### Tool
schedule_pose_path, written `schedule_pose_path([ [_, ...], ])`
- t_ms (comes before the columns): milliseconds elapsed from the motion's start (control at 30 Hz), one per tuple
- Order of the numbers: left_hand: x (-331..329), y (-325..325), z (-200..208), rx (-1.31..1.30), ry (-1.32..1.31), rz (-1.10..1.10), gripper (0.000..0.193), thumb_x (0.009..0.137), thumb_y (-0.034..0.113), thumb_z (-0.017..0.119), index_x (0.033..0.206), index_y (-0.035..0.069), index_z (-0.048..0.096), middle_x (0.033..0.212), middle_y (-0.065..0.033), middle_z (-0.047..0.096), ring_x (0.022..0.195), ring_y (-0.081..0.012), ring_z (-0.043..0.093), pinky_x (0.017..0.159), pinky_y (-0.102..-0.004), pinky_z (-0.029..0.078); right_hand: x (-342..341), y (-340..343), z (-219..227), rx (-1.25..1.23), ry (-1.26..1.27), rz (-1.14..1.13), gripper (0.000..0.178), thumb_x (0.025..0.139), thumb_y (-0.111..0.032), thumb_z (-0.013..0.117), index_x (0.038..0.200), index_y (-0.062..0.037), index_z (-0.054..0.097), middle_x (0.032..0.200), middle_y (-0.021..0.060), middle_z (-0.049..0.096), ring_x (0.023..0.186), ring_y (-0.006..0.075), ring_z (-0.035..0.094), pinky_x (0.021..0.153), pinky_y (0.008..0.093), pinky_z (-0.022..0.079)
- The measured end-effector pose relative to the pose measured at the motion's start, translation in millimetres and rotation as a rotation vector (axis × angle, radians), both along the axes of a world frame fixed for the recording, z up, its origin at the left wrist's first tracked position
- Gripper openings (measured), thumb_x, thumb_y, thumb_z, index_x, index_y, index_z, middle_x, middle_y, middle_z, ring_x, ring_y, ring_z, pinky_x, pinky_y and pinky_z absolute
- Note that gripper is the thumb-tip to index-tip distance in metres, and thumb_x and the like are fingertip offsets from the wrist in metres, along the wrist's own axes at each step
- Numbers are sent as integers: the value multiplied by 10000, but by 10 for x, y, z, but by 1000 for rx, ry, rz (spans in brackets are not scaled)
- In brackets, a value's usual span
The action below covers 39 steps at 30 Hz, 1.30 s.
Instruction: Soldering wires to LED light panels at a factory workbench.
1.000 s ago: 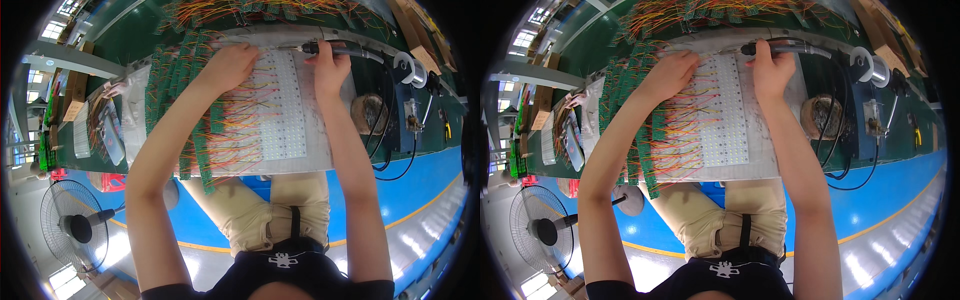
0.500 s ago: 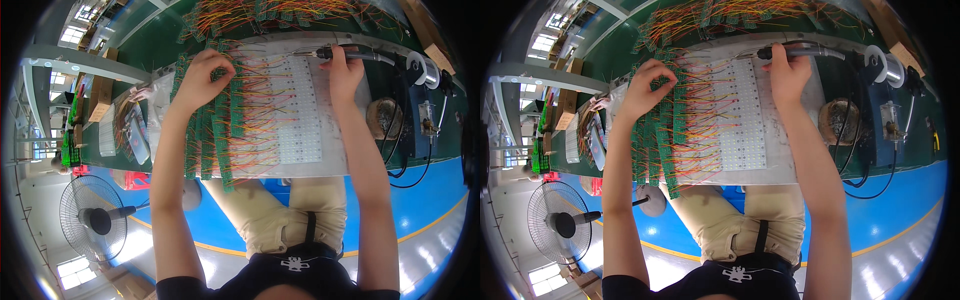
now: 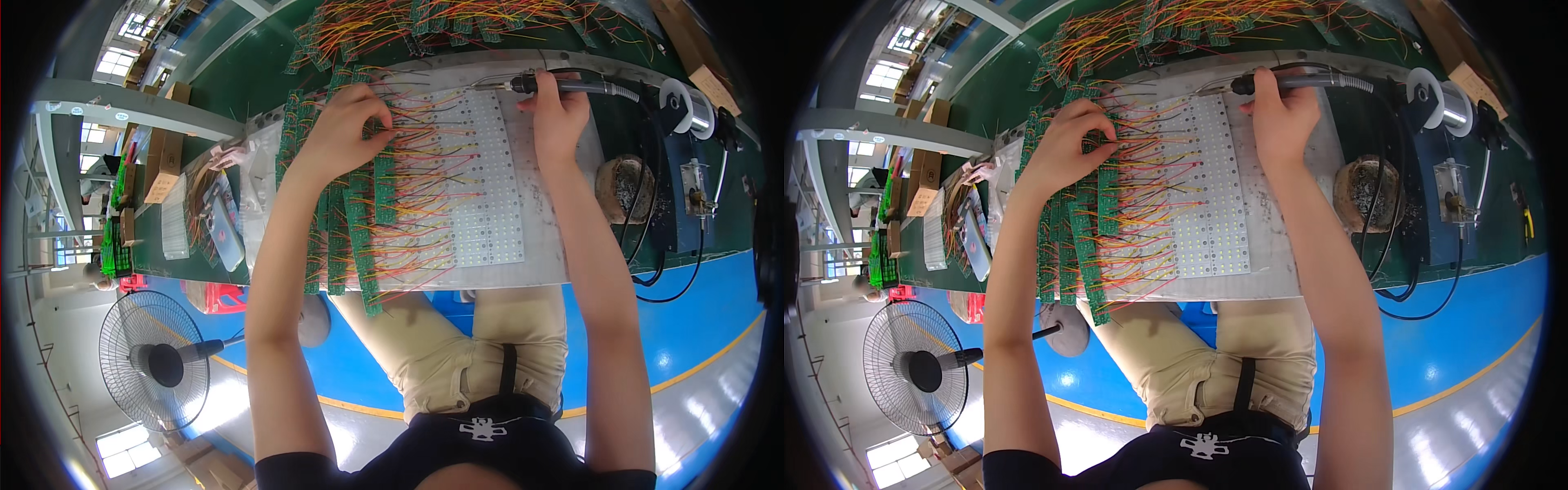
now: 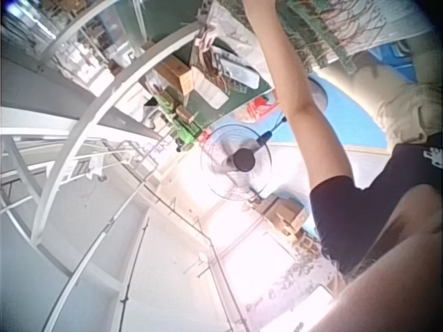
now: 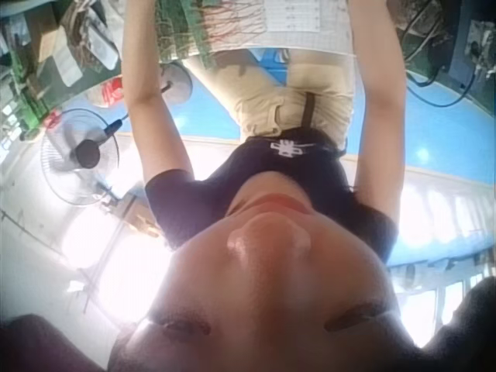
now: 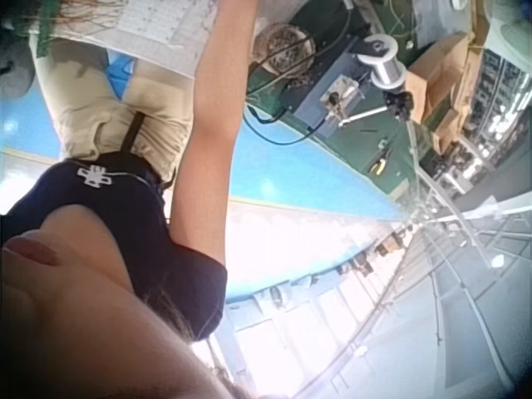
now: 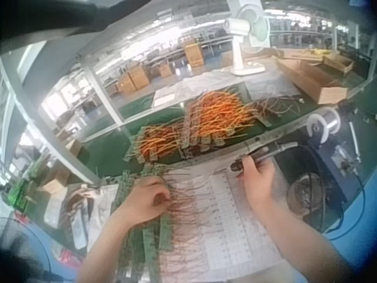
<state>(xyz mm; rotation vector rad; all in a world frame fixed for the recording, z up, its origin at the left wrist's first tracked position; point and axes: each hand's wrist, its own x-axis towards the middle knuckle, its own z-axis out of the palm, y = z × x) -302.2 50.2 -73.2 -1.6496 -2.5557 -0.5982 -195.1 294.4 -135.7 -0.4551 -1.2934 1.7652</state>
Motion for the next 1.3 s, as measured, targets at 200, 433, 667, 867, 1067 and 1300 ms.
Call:
schedule_pose_path([
  [200, 49, 130, -74, -52, -9, -15, 162, 687, 78, 716, 784, 72, 586, 843, -62, 507, 872, -249, 535, 751, -350, 435, -14, 10, -15, 6, -6, -7, 165, 820, -102, 618, 790, 38, 536, 715, 95, 607, 536, 103, 557, 463, 253, 505],
  [433, 80, 276, -140, 42, -184, -19, 134, 708, 67, 692, 777, 40, 581, 772, -80, 528, 769, -242, 565, 679, -343, 461, 0, -24, 36, 21, -33, -16, 162, 828, -109, 611, 809, 36, 542, 706, 81, 587, 544, 108, 552, 465, 251, 507],
  [667, 119, 368, -154, 75, -266, 23, 122, 743, 75, 672, 792, 13, 579, 734, -105, 591, 658, -204, 598, 593, -322, 472, -2, -16, 42, 20, -40, -28, 154, 839, -114, 604, 831, 27, 543, 686, 63, 555, 525, 109, 534, 462, 255, 500],
  [867, 105, 406, -213, 91, -227, 45, 115, 752, 98, 668, 775, 25, 582, 664, -87, 593, 612, -206, 594, 575, -307, 468, 1, -14, 30, 26, -22, -17, 146, 842, -101, 596, 818, 30, 536, 680, 59, 545, 518, 109, 529, 465, 253, 504],
  [1067, 111, 441, -241, 60, -222, 83, 124, 782, 144, 643, 775, 36, 583, 672, -89, 598, 621, -235, 592, 601, -347, 451, 3, -16, 29, 12, -19, -23, 137, 841, -92, 593, 811, 28, 536, 684, 61, 546, 515, 105, 524, 467, 250, 505],
  [1300, 42, 481, -390, 145, -110, -4, 114, 841, 114, 582, 823, 4, 560, 660, -128, 553, 576, -246, 537, 547, -340, 409, 17, -38, 56, 2, -53, -35, 131, 840, -92, 588, 806, 23, 536, 662, 51, 550, 500, 100, 521, 459, 246, 492],
])
